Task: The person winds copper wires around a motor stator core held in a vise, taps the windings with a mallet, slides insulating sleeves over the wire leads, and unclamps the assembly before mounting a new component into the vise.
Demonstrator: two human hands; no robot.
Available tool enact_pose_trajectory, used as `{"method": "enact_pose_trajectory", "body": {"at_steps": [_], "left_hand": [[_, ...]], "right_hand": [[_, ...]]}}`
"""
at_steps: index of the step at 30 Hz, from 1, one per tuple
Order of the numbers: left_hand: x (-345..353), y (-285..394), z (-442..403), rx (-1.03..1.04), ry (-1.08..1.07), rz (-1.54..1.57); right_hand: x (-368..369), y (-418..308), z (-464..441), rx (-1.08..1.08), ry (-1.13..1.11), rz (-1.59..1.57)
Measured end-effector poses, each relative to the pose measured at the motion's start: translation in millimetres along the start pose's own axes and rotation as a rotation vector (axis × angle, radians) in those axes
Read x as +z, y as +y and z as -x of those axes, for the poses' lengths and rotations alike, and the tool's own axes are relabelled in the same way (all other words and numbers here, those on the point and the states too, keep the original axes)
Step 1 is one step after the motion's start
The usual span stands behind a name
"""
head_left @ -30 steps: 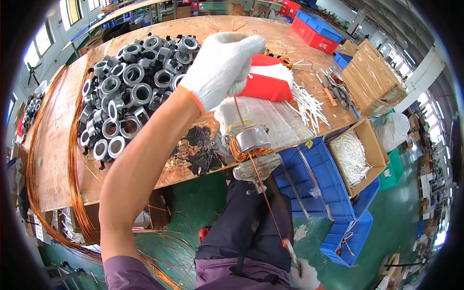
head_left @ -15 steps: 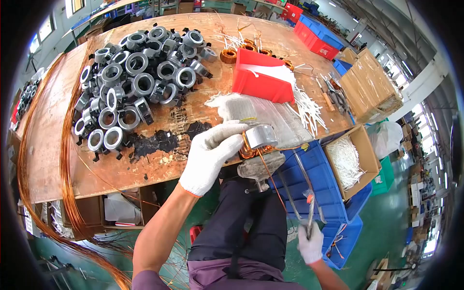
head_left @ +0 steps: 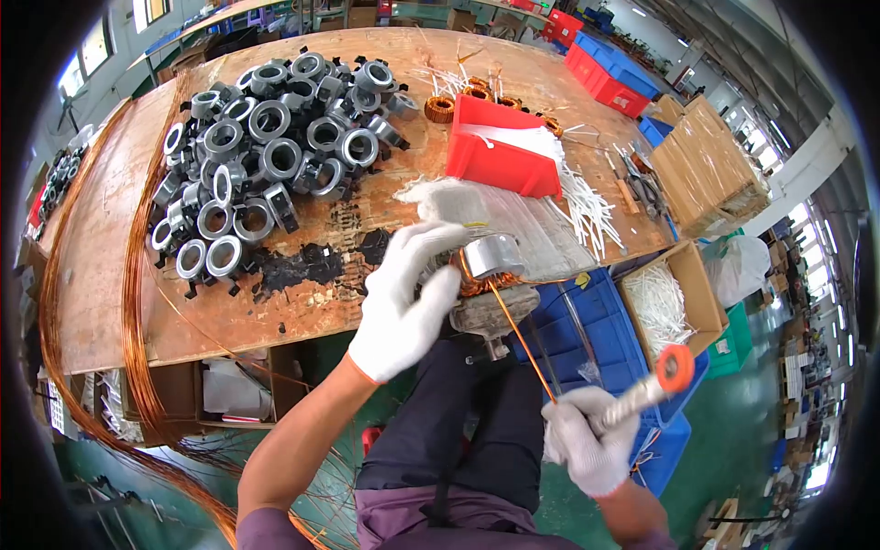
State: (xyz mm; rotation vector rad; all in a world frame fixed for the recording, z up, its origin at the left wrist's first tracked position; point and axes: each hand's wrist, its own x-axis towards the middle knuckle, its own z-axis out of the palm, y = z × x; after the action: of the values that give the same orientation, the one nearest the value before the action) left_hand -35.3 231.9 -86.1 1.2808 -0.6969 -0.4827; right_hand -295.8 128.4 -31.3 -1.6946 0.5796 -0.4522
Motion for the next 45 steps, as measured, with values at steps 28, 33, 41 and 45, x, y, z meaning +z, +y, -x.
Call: {"method": "enact_pose_trajectory", "body": {"at_steps": [28, 33, 41, 45], "left_hand": [[31, 0, -161, -0.175, 0.008, 0.365], [-21, 22, -203, 0.036, 0.276, -0.211], [-7, 36, -30, 0.615, 0.358, -1.038], [46, 47, 38, 1.109, -0.240, -0.948]], "right_hand": [[1, -53, -100, 0.540, -0.473, 0.107], [-37, 9, 61, 0.193, -0.259, 0.213], [-107, -13, 210, 0.670, -0.503, -0.437], [-113, 4, 221, 0.413, -0.911, -0.434]]}}
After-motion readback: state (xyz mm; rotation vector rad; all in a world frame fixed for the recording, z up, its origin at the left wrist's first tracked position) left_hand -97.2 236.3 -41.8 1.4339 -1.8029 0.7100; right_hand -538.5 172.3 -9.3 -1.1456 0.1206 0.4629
